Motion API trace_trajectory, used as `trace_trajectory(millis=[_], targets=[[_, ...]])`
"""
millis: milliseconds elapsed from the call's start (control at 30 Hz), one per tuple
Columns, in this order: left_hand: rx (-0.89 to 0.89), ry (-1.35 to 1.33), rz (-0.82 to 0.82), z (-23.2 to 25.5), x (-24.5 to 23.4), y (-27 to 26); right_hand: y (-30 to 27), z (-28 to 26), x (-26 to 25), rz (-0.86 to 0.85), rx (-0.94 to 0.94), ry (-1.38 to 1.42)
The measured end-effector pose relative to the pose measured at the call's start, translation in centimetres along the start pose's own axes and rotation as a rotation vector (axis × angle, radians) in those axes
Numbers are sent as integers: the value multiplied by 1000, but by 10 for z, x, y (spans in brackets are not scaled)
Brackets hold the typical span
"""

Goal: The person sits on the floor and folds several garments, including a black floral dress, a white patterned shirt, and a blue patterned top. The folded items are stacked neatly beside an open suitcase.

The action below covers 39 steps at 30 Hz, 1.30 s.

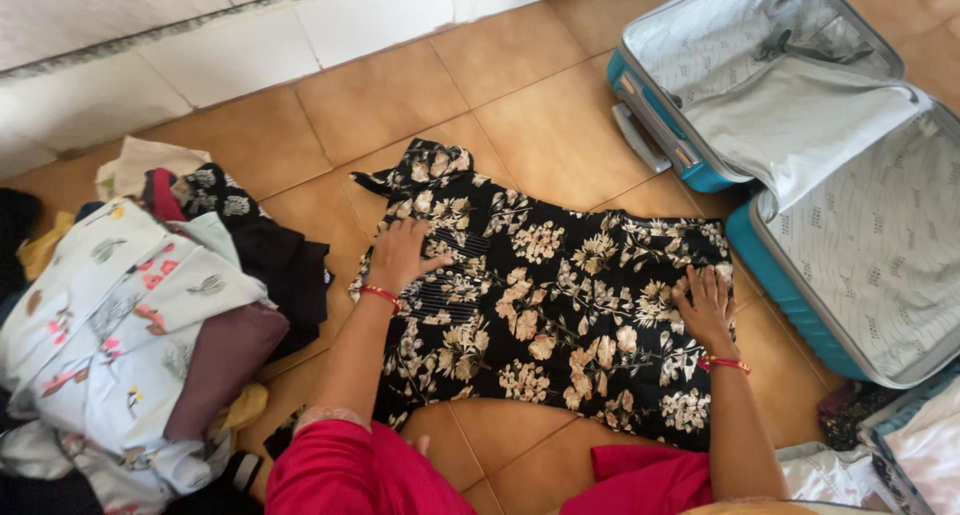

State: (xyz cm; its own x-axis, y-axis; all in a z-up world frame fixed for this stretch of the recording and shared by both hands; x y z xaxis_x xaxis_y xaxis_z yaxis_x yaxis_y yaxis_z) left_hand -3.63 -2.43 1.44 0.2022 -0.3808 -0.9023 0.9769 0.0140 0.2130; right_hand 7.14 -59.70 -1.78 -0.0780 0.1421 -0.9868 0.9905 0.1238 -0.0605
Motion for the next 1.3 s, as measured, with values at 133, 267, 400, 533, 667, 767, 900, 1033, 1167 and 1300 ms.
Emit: trace_trajectory(millis=[133,267,400,533,667,767,900,1033,1167,1300], targets=[[-64,70,-240,16,-19,-11,-2,-4,-4,-38,24,34],[62,107,-397,25,-3,-28,-6,-8,-8,-8,4,16],[62,46,-379,39,28,-40,-14,-10,-11,37,-13,-43],[64,85,-410,50,37,-52,-23,-11,-21,117,-56,-69],[128,200,-483,63,34,-70,-32,-4,-35,152,-51,-21],[60,243,-530,76,27,-84,-41,-2,-48,155,-56,1],[-65,226,-622,88,14,-110,-68,-4,-58,152,-74,-15],[-219,113,-739,82,5,-117,-104,-3,-61,40,-30,-9],[-308,-45,-689,55,2,-117,-136,-5,-63,-87,-92,-37],[-280,-299,-532,15,-2,-127,-160,-7,-63,-247,-117,63]])
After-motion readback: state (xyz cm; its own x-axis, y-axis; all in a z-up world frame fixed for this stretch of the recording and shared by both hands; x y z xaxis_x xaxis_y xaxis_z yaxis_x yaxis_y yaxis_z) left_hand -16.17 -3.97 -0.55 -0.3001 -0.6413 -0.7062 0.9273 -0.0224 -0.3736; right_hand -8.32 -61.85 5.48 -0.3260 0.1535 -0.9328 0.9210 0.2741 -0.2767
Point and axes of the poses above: each hand's wrist, its own y-axis towards the middle knuckle, its own x-axis out of the palm, z = x × y, the point moved 3 cm from there along y, towards the middle knuckle, and after that the axes turned 9 degrees about -y, right-handed, at the moved point
